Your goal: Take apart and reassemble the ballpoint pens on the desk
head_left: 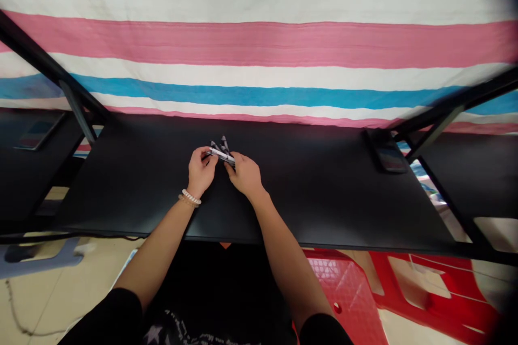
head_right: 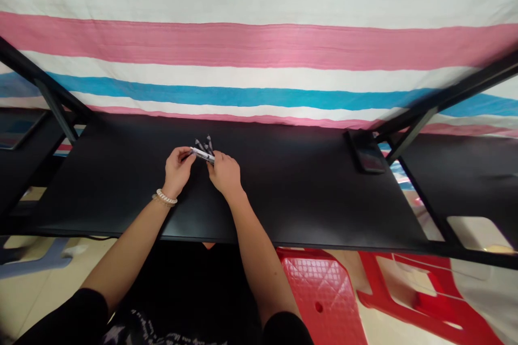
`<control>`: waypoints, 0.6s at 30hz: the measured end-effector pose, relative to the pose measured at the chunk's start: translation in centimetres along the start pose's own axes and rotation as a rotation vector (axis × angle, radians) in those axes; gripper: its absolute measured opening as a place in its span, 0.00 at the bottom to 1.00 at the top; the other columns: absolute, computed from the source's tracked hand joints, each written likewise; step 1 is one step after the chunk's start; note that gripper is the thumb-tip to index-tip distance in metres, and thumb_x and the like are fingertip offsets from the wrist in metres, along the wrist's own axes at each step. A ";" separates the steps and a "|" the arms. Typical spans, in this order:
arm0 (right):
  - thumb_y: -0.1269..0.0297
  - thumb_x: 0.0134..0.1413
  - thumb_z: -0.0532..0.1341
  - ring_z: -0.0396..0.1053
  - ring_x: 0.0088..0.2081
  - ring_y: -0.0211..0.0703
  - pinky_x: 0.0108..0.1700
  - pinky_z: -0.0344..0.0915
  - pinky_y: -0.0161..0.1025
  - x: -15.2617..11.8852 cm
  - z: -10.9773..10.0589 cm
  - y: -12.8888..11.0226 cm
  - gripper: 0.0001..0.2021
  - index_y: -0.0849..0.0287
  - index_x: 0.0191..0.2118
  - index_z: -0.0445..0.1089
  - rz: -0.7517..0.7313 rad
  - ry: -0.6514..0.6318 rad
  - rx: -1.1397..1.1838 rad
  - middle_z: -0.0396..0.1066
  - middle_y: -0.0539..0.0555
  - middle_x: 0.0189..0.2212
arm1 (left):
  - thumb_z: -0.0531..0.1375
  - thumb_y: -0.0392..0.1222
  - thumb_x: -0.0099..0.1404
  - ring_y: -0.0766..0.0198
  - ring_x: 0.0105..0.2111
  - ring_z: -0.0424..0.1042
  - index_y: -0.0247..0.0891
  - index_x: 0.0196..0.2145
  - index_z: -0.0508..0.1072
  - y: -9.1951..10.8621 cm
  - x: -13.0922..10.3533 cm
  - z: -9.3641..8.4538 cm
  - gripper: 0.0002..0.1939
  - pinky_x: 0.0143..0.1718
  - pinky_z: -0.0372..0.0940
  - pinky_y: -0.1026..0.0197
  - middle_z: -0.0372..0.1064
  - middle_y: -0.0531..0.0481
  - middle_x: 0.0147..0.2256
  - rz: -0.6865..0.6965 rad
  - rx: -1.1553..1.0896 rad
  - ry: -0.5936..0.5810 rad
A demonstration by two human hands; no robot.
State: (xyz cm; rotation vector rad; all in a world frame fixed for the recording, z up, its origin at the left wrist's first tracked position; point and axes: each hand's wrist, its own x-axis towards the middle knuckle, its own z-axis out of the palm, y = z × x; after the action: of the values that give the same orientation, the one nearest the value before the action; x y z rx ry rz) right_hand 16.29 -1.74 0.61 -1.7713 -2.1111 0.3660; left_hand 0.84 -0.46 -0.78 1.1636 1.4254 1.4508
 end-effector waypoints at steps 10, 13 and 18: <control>0.59 0.61 0.64 0.73 0.35 0.44 0.36 0.60 0.37 -0.9 -0.9 -1.6 0.11 0.56 0.47 0.72 -0.159 -0.155 0.217 0.76 0.49 0.31 | 0.61 0.40 0.66 0.54 0.52 0.74 0.44 0.65 0.61 0.5 -0.6 -0.6 0.30 0.57 0.68 0.47 0.72 0.41 0.54 0.207 0.276 -0.137; 0.61 0.60 0.64 0.72 0.33 0.42 0.34 0.58 0.36 -0.7 -0.9 -1.6 0.17 0.58 0.53 0.68 -0.117 -0.143 0.261 0.76 0.49 0.32 | 0.63 0.45 0.67 0.51 0.58 0.71 0.42 0.64 0.62 0.2 -0.6 -0.4 0.30 0.62 0.63 0.43 0.70 0.39 0.58 0.211 0.263 -0.157; 0.63 0.61 0.63 0.70 0.31 0.40 0.35 0.58 0.36 -0.6 -0.9 -1.4 0.21 0.59 0.58 0.65 -0.096 -0.137 0.321 0.74 0.47 0.29 | 0.63 0.49 0.68 0.51 0.63 0.66 0.42 0.59 0.68 -0.2 -0.4 -0.3 0.24 0.65 0.60 0.45 0.68 0.39 0.61 0.120 0.142 -0.139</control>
State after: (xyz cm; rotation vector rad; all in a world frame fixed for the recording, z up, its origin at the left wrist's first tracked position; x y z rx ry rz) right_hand 15.49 -2.66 1.96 -1.4933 -2.0788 0.7715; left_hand 0.62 -0.90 -1.00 1.4319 1.4003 1.3377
